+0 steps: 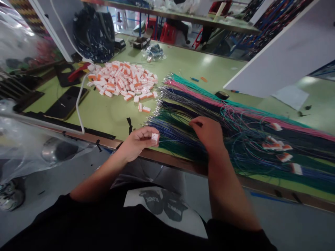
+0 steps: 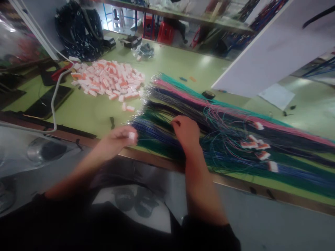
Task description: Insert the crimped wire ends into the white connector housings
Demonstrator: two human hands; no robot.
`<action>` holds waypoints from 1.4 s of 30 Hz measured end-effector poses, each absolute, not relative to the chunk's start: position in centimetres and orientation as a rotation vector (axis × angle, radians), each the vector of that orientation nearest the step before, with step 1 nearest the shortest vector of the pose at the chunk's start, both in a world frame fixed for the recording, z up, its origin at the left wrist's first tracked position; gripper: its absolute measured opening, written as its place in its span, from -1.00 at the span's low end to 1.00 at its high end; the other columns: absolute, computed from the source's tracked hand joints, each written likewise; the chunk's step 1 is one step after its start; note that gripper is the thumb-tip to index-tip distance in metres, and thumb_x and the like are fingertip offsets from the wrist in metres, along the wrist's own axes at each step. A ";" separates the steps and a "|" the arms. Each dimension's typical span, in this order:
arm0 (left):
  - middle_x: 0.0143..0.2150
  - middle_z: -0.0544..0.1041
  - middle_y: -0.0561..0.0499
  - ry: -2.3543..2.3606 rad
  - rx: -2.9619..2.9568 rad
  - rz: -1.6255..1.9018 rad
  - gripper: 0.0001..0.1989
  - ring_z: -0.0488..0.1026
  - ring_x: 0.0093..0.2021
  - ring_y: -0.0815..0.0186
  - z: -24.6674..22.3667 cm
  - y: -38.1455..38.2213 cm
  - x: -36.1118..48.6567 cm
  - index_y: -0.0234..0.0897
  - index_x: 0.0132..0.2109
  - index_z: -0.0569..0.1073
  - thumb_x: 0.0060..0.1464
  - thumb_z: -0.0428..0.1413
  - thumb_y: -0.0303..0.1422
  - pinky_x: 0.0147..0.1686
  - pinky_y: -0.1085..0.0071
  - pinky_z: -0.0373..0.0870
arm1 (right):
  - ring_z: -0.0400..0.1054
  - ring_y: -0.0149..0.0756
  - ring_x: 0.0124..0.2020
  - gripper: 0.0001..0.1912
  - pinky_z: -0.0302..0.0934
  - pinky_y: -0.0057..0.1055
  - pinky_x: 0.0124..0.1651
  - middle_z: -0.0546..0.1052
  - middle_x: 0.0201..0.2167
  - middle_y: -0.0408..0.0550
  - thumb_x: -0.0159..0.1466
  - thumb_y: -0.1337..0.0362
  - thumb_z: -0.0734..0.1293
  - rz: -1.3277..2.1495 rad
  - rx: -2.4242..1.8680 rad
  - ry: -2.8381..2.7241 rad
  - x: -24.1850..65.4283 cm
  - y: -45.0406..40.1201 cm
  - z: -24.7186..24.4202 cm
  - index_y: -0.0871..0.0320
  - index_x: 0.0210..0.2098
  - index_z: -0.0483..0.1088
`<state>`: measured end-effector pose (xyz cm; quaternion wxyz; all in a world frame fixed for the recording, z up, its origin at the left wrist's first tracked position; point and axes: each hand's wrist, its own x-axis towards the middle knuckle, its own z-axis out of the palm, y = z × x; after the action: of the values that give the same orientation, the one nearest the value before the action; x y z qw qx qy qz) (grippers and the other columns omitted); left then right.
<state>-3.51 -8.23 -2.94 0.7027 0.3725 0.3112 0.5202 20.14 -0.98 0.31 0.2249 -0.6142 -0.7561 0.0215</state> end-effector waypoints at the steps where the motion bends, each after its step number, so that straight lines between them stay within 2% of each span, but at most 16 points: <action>1: -0.42 0.51 0.07 0.686 0.825 1.159 -0.81 0.46 -0.40 0.42 -2.9 -8.2 -3.5 -0.28 -0.31 0.50 -0.15 0.26 -0.54 -0.32 0.47 0.42 | 0.32 -0.27 -0.48 -0.88 0.09 -0.35 -0.41 0.51 -0.52 -0.10 0.07 0.32 0.26 0.081 -1.683 -2.038 20.2 -1.1 0.5 0.07 -0.55 0.42; 4: -0.40 0.52 0.06 0.677 0.804 1.149 -0.80 0.48 -0.36 0.40 -2.9 -8.2 -3.5 -0.28 -0.31 0.48 -0.15 0.25 -0.55 -0.30 0.47 0.43 | 0.35 -0.24 -0.45 -0.88 0.15 -0.31 -0.35 0.50 -0.52 -0.08 0.05 0.34 0.24 0.128 -1.726 -1.859 20.5 -1.4 1.1 0.08 -0.56 0.39; 8: -0.41 0.52 0.06 0.677 0.788 1.137 -0.79 0.48 -0.40 0.42 -2.9 -8.2 -3.5 -0.29 -0.27 0.46 -0.13 0.25 -0.53 -0.33 0.47 0.45 | 0.38 -0.22 -0.40 -0.91 0.20 -0.30 -0.33 0.52 -0.44 -0.05 0.04 0.34 0.25 0.222 -1.704 -1.666 19.7 -1.9 1.7 0.10 -0.46 0.39; 12: -0.38 0.53 0.04 0.663 0.769 1.117 -0.74 0.50 -0.41 0.40 -3.0 -8.1 -3.6 -0.31 -0.20 0.44 -0.11 0.24 -0.50 -0.40 0.50 0.45 | 0.39 -0.29 -0.39 -0.87 0.22 -0.36 -0.31 0.54 -0.41 -0.11 0.09 0.28 0.27 0.463 -1.408 -1.929 16.7 -4.0 2.4 0.09 -0.35 0.42; 17: -0.46 0.49 0.08 0.619 0.775 1.097 -0.76 0.49 -0.47 0.43 -3.0 -7.9 -3.7 -0.33 -0.20 0.41 -0.07 0.22 -0.50 -0.46 0.54 0.44 | 0.38 -0.39 -0.37 -0.84 0.18 -0.46 -0.29 0.54 -0.41 -0.16 0.16 0.34 0.21 0.628 -1.074 -2.283 13.5 -6.2 2.6 0.11 -0.41 0.43; 26: -0.46 0.47 0.11 0.605 0.814 1.111 -0.80 0.45 -0.49 0.49 -3.0 -8.1 -3.7 -0.34 -0.23 0.38 -0.05 0.20 -0.51 -0.47 0.58 0.43 | 0.25 -0.43 -0.51 -0.89 0.08 -0.48 -0.41 0.44 -0.56 -0.17 0.08 0.39 0.22 0.620 -1.220 -2.143 13.7 -7.0 2.0 0.13 -0.55 0.32; 42: -0.41 0.46 0.09 0.640 0.865 1.126 -0.78 0.44 -0.45 0.47 -3.0 -8.2 -3.7 -0.31 -0.24 0.37 -0.07 0.23 -0.43 -0.45 0.54 0.44 | 0.25 -0.39 -0.50 -0.84 0.02 -0.45 -0.42 0.46 -0.57 -0.13 0.10 0.33 0.19 0.596 -1.431 -2.185 12.9 -7.3 1.1 0.14 -0.57 0.34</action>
<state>-3.70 -8.23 -2.95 0.7119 0.3899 0.2887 0.5077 12.86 -7.27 1.10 0.2291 -0.5199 -0.7939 0.2167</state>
